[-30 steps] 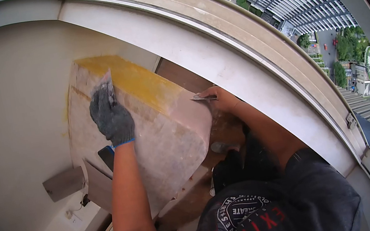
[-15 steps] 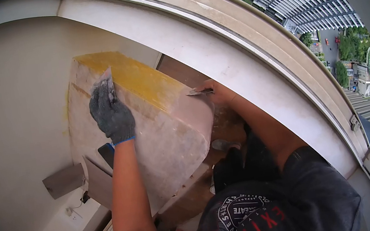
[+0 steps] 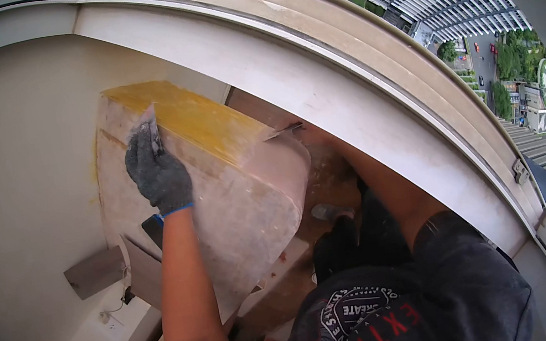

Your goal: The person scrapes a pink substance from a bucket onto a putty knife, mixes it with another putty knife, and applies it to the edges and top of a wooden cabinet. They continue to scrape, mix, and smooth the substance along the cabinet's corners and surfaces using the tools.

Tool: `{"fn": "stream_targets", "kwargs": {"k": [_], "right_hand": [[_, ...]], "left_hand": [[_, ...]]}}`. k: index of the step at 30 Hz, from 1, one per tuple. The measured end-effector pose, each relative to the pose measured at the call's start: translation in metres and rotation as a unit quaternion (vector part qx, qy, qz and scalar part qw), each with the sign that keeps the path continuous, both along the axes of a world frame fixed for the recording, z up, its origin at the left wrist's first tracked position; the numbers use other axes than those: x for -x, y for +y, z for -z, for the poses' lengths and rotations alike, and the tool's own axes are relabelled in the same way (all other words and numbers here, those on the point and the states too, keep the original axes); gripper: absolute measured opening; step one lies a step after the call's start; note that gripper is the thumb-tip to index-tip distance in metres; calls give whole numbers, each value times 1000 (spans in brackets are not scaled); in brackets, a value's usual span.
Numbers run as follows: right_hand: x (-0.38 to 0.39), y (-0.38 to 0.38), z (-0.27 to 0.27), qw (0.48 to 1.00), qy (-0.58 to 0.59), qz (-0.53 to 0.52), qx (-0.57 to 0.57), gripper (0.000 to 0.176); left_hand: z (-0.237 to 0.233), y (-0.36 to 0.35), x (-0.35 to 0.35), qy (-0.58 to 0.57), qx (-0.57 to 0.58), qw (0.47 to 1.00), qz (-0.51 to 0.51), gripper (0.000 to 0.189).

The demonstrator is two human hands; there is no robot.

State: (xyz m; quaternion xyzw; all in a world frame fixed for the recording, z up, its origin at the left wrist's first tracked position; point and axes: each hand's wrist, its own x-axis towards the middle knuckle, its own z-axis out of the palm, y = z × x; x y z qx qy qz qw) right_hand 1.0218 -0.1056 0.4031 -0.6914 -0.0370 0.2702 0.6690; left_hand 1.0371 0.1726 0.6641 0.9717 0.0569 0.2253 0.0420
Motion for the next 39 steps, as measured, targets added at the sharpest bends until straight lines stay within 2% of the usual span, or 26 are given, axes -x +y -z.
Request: {"fn": "stream_targets", "kwargs": {"k": [2, 6, 8, 10, 15, 17, 19, 21, 24, 27, 29, 31, 33, 36, 39], "right_hand": [[10, -3, -6, 999, 11, -42, 3, 28], [37, -39, -9, 996, -8, -89, 24, 29], [47, -56, 0, 996, -28, -70, 44, 29], [54, -64, 12, 996, -40, -36, 68, 30], [59, -51, 50, 984, -93, 8, 151, 31], [70, -47, 57, 994, -28, 22, 99, 31], [79, -47, 54, 996, 72, 48, 13, 30], [88, -54, 42, 989, 128, 66, -13, 29], [97, -62, 15, 969, 231, 82, 23, 27], [110, -61, 2, 958, 261, 119, 19, 27], [139, -56, 43, 979, 162, 93, 85, 27], [154, -54, 47, 982, 129, 89, 106, 27], [165, -56, 46, 977, 163, 109, 82, 27], [165, -56, 79, 973, 112, 190, 61, 26], [141, -58, 64, 970, 137, 190, 60, 27]], "left_hand": [[2, 1, 1, 0, -20, 1000, -17, 28], [7, 5, 2, -21, -8, 1000, 9, 28], [4, 5, 2, -17, -28, 999, 15, 28], [-6, -6, -2, -11, 6, 1000, 26, 26], [-7, -10, -4, -15, 5, 999, 30, 27], [-18, -18, -9, 15, 39, 998, 46, 28], [-13, -13, -7, 0, 6, 999, 50, 29], [-12, -12, -6, -2, -1, 999, 50, 29], [-14, -14, -8, 3, 10, 999, 47, 29], [-10, -11, -4, -14, 7, 999, 38, 29], [-7, -12, -4, -29, 30, 999, 25, 29], [-11, -15, -4, -7, 3, 1000, 18, 29], [-9, -13, -5, -4, -7, 1000, 14, 30], [0, -4, -2, -20, -4, 1000, 20, 29], [-5, -9, -4, -25, 20, 999, 44, 28]]}}
